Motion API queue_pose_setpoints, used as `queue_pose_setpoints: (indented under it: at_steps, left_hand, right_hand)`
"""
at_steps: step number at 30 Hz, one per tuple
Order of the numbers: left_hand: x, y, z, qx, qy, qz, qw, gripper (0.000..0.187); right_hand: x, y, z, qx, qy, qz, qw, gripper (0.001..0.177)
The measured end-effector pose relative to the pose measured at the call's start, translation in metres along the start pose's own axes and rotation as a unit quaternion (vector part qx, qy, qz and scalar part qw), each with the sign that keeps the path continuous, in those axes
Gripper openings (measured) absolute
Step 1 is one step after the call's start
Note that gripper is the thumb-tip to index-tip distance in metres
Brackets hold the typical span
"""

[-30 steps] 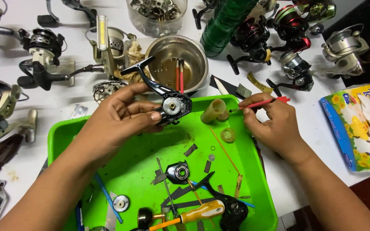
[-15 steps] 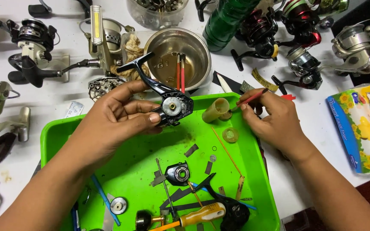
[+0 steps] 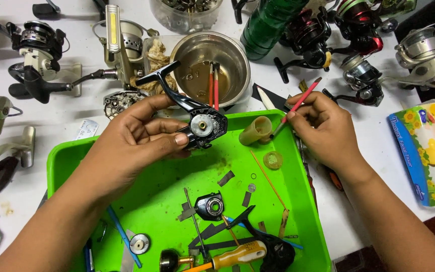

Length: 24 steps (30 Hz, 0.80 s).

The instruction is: The person disassembles a fishing reel component, using a screwdriver to remove a screw and a small brush to clean the internal gears. The person then reassembles the part and applies lubricant to the mechanism using the brush.

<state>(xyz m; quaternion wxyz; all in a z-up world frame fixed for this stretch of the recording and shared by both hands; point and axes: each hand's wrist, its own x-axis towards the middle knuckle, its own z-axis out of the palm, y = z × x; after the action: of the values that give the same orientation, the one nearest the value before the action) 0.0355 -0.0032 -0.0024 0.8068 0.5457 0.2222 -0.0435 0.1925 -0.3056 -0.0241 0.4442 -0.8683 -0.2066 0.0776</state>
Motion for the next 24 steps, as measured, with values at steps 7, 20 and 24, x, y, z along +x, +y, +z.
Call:
queue_pose_setpoints:
  at_steps: [7,20,24]
  left_hand:
    - [0.002,-0.004,-0.003,-0.002,-0.013,0.011,1.0,0.068]
    - [0.002,-0.003,-0.002,0.0,-0.004,0.011,1.0,0.066]
    - [0.001,-0.003,-0.002,-0.001,-0.015,0.018,1.0,0.065]
  right_hand:
    - [-0.001,0.0,-0.002,0.051,0.0,0.031,0.998,0.019]
    - [-0.008,-0.018,0.002,-0.01,-0.011,0.033,0.999,0.023]
    - [-0.004,-0.015,0.002,0.026,-0.02,0.073,0.997,0.025]
